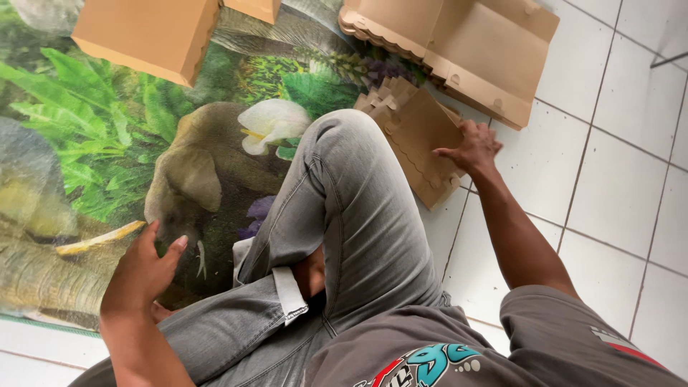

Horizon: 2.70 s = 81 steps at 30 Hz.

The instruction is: The person sits on the floor and assembles flat cardboard pieces into small boxes by folding and interlocking the tabs. They complete one box and place it aside, then begin assembling another box from a new flat piece.

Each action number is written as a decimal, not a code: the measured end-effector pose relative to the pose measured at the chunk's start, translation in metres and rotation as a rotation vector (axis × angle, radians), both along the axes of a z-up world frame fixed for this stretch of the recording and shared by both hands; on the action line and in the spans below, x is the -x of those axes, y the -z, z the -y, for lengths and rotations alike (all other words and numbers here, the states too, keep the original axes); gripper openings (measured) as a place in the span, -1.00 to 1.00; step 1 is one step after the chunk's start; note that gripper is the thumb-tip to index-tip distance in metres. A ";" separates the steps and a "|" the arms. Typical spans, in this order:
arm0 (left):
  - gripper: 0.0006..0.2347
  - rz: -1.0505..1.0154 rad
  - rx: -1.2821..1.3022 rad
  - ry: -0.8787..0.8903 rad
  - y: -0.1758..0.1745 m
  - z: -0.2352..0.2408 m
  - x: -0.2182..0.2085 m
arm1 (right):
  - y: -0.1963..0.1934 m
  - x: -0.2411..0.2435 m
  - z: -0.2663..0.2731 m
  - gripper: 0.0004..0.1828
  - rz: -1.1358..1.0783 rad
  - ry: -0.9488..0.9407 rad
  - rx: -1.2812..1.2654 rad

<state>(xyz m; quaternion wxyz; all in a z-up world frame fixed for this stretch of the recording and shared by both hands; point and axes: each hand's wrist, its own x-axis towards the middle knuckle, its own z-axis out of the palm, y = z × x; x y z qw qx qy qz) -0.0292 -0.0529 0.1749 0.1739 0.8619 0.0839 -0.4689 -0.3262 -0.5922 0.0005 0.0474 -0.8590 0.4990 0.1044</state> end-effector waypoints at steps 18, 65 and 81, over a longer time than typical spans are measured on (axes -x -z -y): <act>-0.35 0.176 0.446 -0.003 0.071 -0.044 -0.011 | -0.263 -0.208 -0.128 -0.62 0.620 -0.722 -0.328; -0.52 0.514 0.210 -0.764 0.239 -0.070 -0.048 | -0.014 -0.364 -0.298 -0.58 0.894 -0.095 -1.300; -0.50 0.781 0.418 -1.528 0.175 -0.072 -0.036 | -0.084 -0.320 -0.341 -0.67 1.175 -1.399 -0.763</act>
